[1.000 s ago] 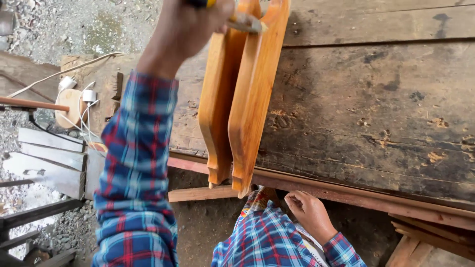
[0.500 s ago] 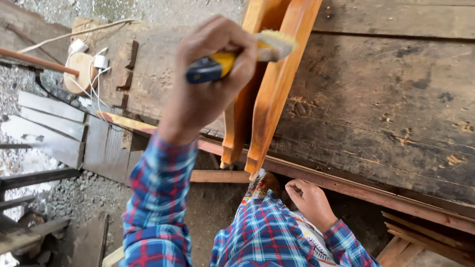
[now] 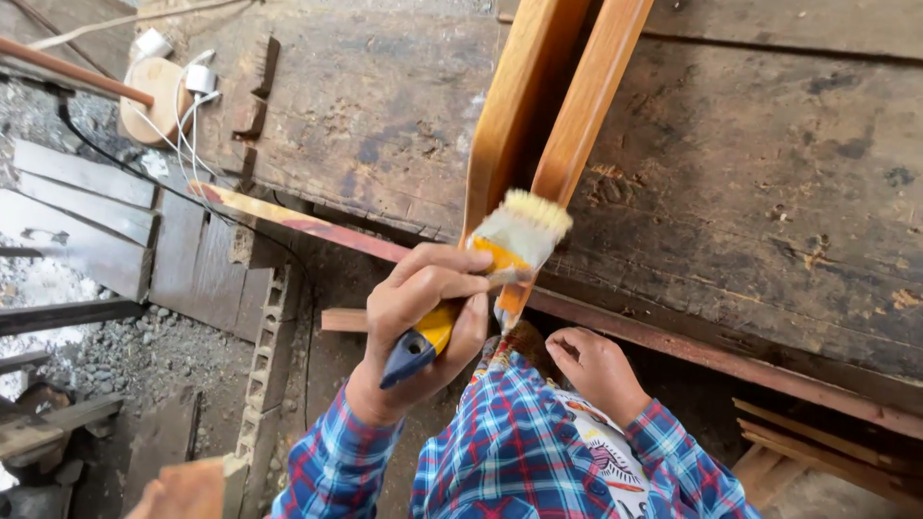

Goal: The person applies a finish to a curved wooden piece using a paintbrush. They dip the brush into a container of liquid and coat the wood, then set the piece aside. The person then picks up a second wooden piece, wipes it with their hand, and prepares to apply the finish.

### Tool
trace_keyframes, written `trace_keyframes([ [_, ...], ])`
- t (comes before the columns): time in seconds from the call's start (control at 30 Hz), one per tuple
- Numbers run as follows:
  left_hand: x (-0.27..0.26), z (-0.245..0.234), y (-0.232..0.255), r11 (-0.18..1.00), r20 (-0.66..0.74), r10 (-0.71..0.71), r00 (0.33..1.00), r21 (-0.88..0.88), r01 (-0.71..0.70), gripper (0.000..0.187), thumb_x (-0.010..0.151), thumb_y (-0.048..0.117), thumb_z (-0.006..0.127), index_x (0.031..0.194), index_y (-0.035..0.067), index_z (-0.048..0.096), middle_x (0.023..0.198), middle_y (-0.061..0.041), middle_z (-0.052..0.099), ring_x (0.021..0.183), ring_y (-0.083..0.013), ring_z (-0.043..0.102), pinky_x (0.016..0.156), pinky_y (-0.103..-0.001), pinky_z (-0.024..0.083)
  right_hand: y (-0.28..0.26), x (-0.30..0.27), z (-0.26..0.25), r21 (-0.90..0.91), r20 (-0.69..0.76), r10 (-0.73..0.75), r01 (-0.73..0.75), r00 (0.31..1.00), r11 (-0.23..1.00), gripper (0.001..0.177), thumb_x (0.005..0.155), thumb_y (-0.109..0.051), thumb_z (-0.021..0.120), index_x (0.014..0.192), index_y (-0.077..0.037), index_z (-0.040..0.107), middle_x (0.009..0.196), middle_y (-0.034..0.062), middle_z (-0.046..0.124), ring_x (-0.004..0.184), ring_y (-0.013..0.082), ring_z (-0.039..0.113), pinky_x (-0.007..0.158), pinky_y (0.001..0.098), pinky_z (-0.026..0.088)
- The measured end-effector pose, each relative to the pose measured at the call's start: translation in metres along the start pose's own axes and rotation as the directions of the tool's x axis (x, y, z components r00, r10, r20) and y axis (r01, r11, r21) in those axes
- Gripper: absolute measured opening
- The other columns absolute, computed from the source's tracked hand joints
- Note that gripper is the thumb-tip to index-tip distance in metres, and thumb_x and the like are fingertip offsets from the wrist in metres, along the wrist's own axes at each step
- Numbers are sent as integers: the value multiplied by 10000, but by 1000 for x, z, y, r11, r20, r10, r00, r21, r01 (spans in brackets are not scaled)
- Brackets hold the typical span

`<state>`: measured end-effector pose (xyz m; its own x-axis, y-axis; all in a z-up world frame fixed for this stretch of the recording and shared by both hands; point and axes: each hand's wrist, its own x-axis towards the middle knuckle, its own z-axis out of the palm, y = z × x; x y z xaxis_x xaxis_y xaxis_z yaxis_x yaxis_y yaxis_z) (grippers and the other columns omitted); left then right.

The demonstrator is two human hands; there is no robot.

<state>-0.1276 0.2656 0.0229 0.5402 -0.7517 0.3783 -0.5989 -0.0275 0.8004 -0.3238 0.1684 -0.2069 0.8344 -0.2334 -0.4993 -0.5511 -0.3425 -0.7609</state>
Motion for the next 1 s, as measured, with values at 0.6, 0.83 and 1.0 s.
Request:
trace_keyframes([
  [0.6, -143, 61, -63, 989, -258, 148, 955, 49, -140, 106, 847, 81, 700, 901, 0, 741, 1037, -230, 733, 770, -382, 730, 661, -424, 629, 7, 1, 25, 26, -136, -109, 114, 985, 993, 173, 936, -264, 681, 1011, -117, 735, 827, 113, 747, 786, 306, 740, 680, 403, 604],
  [0.83, -143, 73, -41, 988, -327, 156, 932, 37, -152, 93, 823, 111, 714, 859, 35, 753, 988, -195, 765, 727, -361, 743, 657, -413, 633, -16, -12, 16, -50, -179, -169, 162, 969, 985, 220, 857, -236, 734, 865, -29, 660, 724, 207, 661, 740, 441, 674, 641, 511, 539],
  [1.0, -150, 87, -26, 994, -356, 112, 928, 28, -110, 82, 846, 115, 693, 842, 49, 743, 977, -161, 771, 729, -350, 744, 645, -406, 628, 25, -22, 19, -49, -174, -157, 150, 972, 987, 239, 843, -275, 746, 862, -52, 660, 746, 178, 665, 772, 401, 686, 649, 495, 530],
])
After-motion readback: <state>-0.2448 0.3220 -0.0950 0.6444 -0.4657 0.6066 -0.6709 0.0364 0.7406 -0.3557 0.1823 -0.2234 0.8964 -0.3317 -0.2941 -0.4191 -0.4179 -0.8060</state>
